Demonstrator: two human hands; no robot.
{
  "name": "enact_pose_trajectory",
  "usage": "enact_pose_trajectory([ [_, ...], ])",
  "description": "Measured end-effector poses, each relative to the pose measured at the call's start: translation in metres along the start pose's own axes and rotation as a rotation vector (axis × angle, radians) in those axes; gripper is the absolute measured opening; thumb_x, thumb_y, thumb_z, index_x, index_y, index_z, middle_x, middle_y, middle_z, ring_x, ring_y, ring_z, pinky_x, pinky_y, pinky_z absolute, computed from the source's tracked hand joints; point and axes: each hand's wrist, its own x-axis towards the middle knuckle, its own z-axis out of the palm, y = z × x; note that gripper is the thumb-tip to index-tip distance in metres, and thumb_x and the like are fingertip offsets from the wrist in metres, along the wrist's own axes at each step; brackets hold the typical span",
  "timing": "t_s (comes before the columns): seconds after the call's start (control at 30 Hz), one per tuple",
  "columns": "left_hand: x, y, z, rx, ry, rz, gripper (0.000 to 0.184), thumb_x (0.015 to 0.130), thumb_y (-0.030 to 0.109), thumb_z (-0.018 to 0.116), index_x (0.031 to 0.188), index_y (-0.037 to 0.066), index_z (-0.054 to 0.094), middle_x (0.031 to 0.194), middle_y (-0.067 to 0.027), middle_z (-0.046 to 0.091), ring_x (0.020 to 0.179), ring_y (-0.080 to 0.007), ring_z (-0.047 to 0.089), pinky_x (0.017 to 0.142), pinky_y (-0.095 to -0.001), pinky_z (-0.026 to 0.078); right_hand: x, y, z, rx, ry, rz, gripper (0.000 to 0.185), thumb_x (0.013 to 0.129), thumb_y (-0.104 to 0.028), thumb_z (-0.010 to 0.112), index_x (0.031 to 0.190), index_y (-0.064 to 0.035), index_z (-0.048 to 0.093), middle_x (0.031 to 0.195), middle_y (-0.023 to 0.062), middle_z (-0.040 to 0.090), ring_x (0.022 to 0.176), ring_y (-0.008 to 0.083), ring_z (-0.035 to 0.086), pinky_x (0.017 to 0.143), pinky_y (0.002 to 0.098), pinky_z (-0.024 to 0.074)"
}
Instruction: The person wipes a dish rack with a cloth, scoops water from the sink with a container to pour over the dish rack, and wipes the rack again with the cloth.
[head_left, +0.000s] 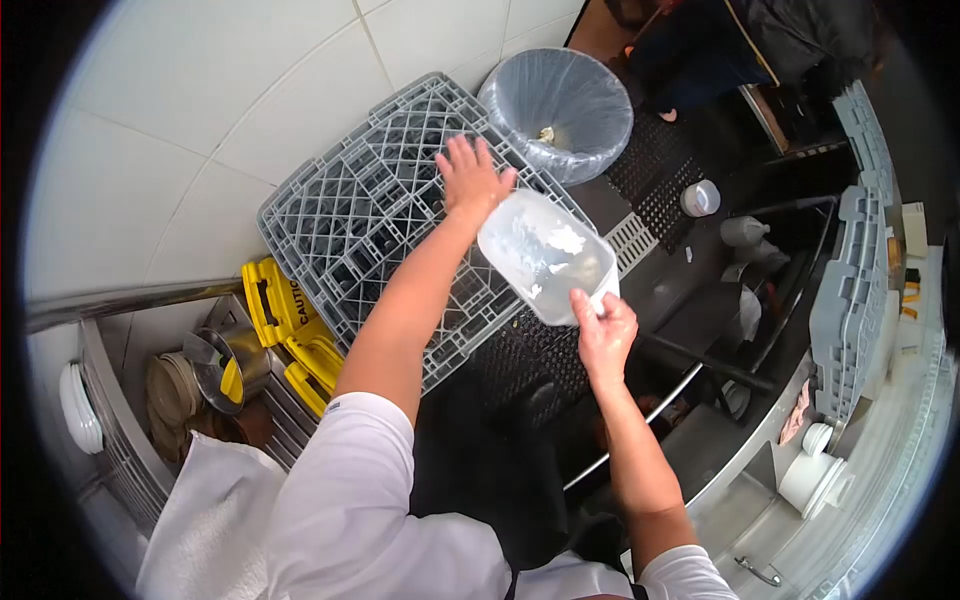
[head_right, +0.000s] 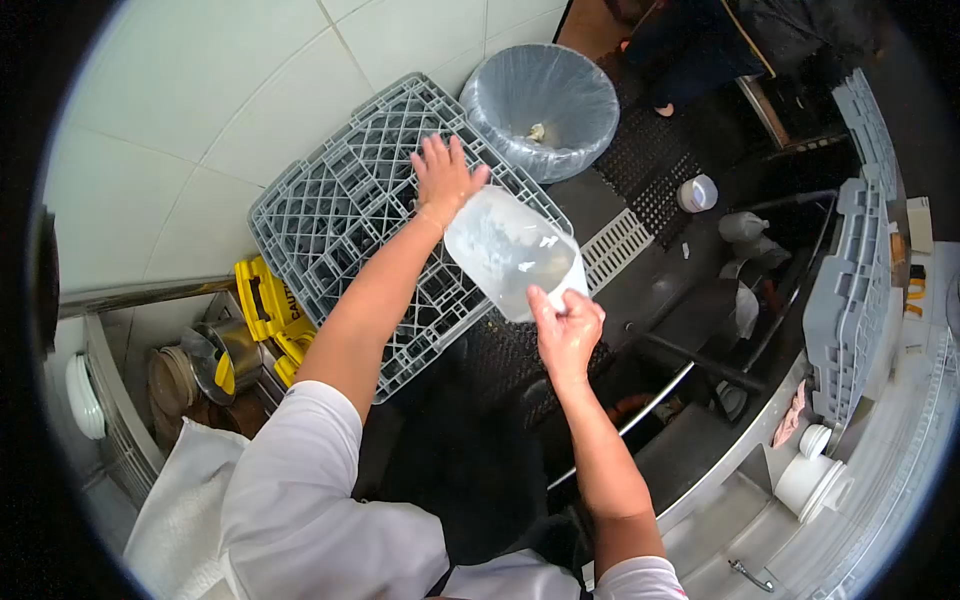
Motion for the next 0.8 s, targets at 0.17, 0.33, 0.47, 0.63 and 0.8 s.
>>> enact_pose_trajectory([
  [0.17, 0.066, -0.052, 0.054, 0.319, 0.136, 0.535, 0.075, 0.102, 0.055, 0.041, 0.159, 0.008, 0.028, 0.167, -0.0169, 0.023, 0.153, -0.0411, 0.020, 0.113, -0.0739, 0.020, 0.047, -0.030, 0.037, 0.111, -0.026, 0.042, 0.047, 0.086, -0.032, 0.081, 0.067, 0.0029, 0.057, 0.055, 0.0122, 0.054, 0.052, 0.0163, 0.048, 0.055, 0.0356, 0.0423],
  [0.33, 0.103, -0.086, 0.052, 0.179, 0.190, 0.247, 0.081, 0.098, 0.063, 0.044, 0.160, 0.014, 0.027, 0.167, -0.0133, 0.025, 0.153, -0.0378, 0.020, 0.116, -0.0726, 0.013, 0.077, -0.057, 0.077, 0.151, -0.096, 0.011, 0.041, 0.089, -0.032, 0.080, 0.076, 0.0041, 0.065, 0.057, 0.0065, 0.058, 0.056, 0.0091, 0.047, 0.055, 0.0320, 0.0429],
  [0.47, 0.121, -0.145, 0.057, 0.090, 0.218, 0.184, 0.083, 0.097, 0.062, 0.047, 0.162, 0.014, 0.024, 0.168, -0.0114, 0.022, 0.155, -0.0380, 0.014, 0.120, -0.0689, 0.010, 0.091, -0.073, 0.112, 0.204, -0.140, -0.020, 0.039, 0.090, -0.031, 0.079, 0.078, 0.0038, 0.067, 0.058, 0.0048, 0.060, 0.057, 0.0074, 0.048, 0.055, 0.0309, 0.0431],
  [0.63, 0.106, -0.184, 0.034, 0.196, -0.114, 0.327, 0.075, 0.097, 0.047, 0.054, 0.162, 0.021, 0.025, 0.170, -0.0100, 0.016, 0.156, -0.0386, 0.009, 0.121, -0.0666, 0.012, 0.103, -0.104, 0.144, 0.004, -0.197, -0.071, 0.047, 0.089, -0.037, 0.079, 0.070, 0.0019, 0.062, 0.057, 0.0082, 0.061, 0.052, 0.0126, 0.052, 0.054, 0.0331, 0.0443],
  [0.8, 0.078, -0.232, 0.021, 0.040, 0.016, 0.219, 0.073, 0.098, 0.044, 0.049, 0.162, 0.022, 0.024, 0.168, -0.0158, 0.017, 0.155, -0.0394, 0.018, 0.121, -0.0621, 0.018, 0.093, -0.110, 0.173, -0.045, -0.257, -0.109, 0.054, 0.085, -0.045, 0.080, 0.064, -0.0009, 0.058, 0.056, 0.0122, 0.058, 0.053, 0.0275, 0.056, 0.064, 0.0408, 0.0455],
])
